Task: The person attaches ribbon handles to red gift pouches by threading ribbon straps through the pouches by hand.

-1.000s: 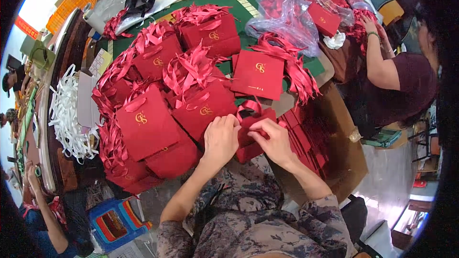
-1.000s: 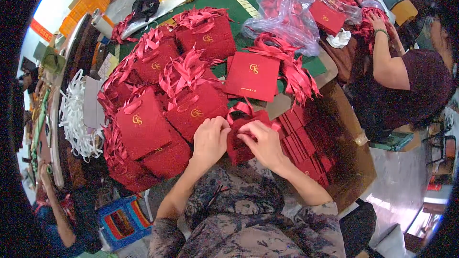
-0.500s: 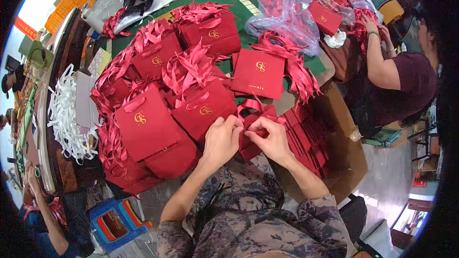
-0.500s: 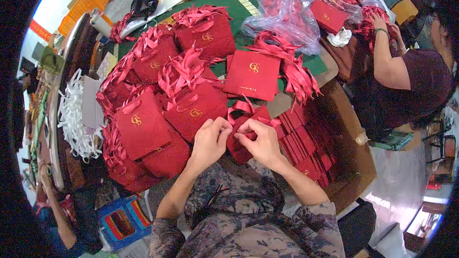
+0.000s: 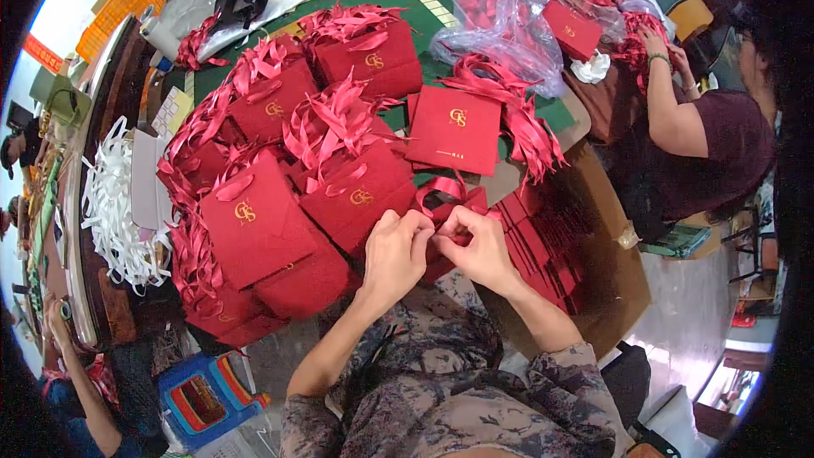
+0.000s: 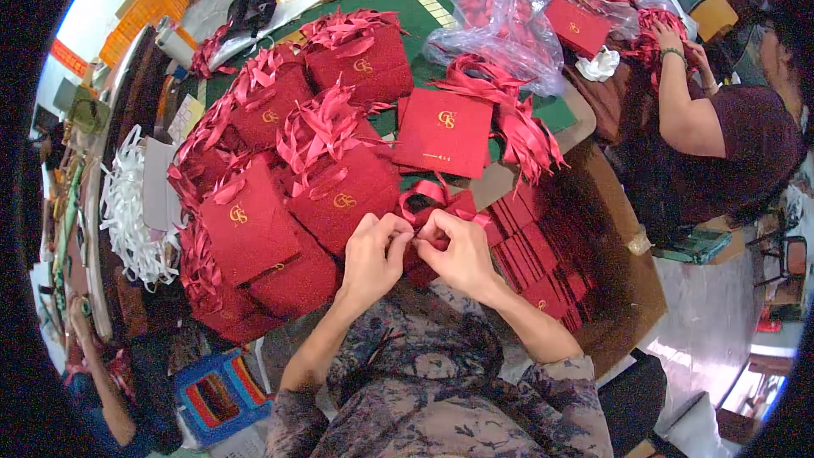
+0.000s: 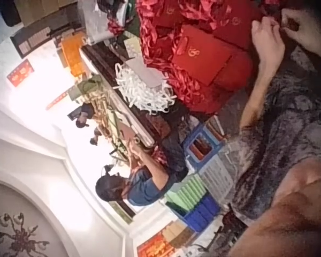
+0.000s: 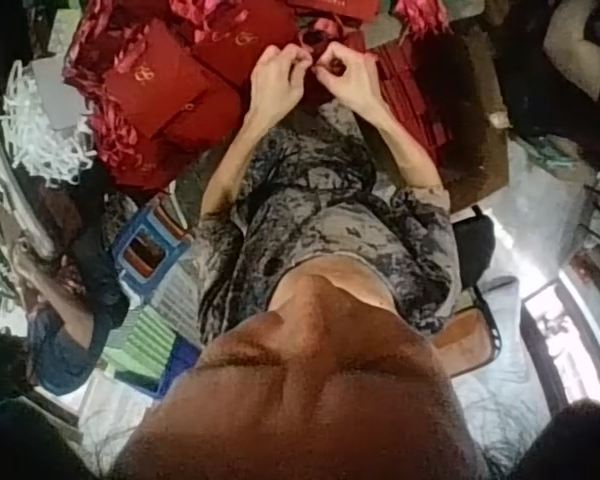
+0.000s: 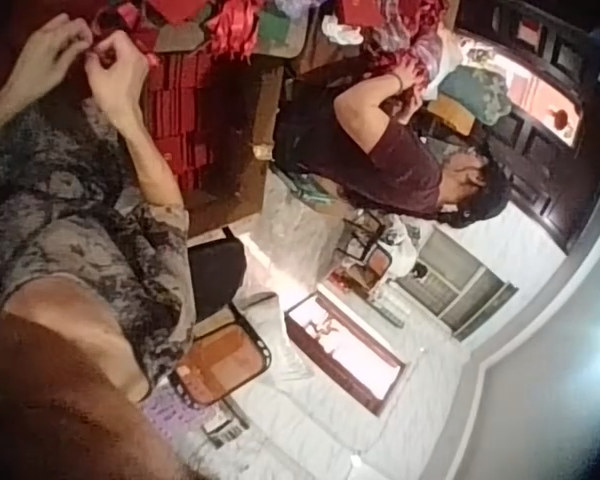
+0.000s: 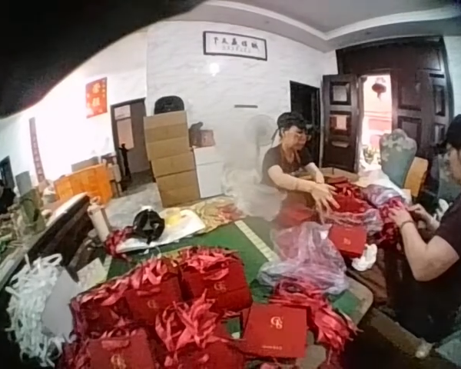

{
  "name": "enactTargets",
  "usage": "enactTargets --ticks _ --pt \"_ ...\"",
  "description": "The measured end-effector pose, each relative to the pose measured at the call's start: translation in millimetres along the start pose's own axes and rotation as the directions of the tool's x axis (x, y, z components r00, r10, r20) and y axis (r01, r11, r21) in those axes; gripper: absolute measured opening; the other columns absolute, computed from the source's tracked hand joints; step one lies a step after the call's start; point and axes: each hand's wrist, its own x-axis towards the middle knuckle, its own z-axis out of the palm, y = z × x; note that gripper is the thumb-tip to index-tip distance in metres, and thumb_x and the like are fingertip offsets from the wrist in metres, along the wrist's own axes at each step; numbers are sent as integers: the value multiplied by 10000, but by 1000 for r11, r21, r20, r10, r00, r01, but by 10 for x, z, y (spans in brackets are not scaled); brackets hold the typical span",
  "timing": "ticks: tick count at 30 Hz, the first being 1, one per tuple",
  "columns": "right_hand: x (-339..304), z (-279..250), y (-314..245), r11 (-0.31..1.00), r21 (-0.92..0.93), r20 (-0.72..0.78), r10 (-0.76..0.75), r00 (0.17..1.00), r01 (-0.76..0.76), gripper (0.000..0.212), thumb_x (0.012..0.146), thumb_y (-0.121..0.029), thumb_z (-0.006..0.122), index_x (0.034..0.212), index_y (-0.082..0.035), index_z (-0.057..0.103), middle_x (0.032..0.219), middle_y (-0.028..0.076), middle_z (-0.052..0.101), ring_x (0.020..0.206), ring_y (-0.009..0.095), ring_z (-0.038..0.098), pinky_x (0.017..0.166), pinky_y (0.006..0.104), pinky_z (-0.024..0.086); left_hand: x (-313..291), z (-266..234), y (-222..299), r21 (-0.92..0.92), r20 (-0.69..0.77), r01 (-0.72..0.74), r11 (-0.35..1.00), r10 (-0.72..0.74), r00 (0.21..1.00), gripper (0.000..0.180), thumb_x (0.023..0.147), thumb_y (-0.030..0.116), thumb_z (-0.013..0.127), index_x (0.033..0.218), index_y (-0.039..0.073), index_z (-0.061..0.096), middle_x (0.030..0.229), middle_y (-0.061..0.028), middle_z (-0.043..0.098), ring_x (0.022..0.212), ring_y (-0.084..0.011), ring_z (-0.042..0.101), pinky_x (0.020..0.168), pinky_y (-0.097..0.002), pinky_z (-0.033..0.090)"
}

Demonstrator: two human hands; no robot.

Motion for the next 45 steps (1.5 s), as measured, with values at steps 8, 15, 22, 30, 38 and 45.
enactTargets --ticks 8,15,22,30,38,45 --pt "-26 -6 -23 991 -90 -20 -97 995 95 162 816 -89 737 837 -9 597 792 99 685 686 201 658 633 351 496 -16 -12 -12 -45 25 20 999 -19 1000 44 866 67 661 902 44 649 757 -121 615 740 -303 581 664 -418 487" --pt "-47 -62 -32 999 36 53 6 999 -7 185 826 -116 761 927 -9 649 867 117 695 814 243 689 718 352 516 -35 2 -33 -103 30 88 991 -85 996 51 877 84 656 910 49 638 802 -122 657 763 -322 580 697 -441 486" --pt "-101 -68 -52 949 -259 -21 -193 981 181 170 823 -121 760 921 -31 654 871 111 672 810 290 675 693 387 516 -37 23 -7 -47 -6 52 998 -52 999 53 877 70 664 908 29 654 771 -122 643 736 -283 602 663 -397 509" --pt "-87 -162 -161 873 -404 6 -296 955 273 188 789 -142 771 904 -60 648 885 86 615 845 291 623 728 406 476 -43 -7 63 -42 18 -35 999 36 999 127 812 21 708 931 40 665 815 -109 670 783 -285 618 717 -388 519" --pt "93 -432 -151 785 -518 282 -219 934 340 116 876 -178 681 899 -65 694 935 79 623 966 280 570 822 404 423 -137 90 75 94 -59 -274 957 280 958 201 765 7 710 964 35 704 885 -73 706 773 -253 611 712 -357 520" --pt "439 -654 -109 967 -228 493 12 870 116 192 852 -201 723 881 -11 734 818 98 672 748 208 653 705 349 502 -121 112 87 139 -23 -452 881 460 888 259 739 76 631 992 29 658 971 -69 663 822 -238 585 748 -347 520"
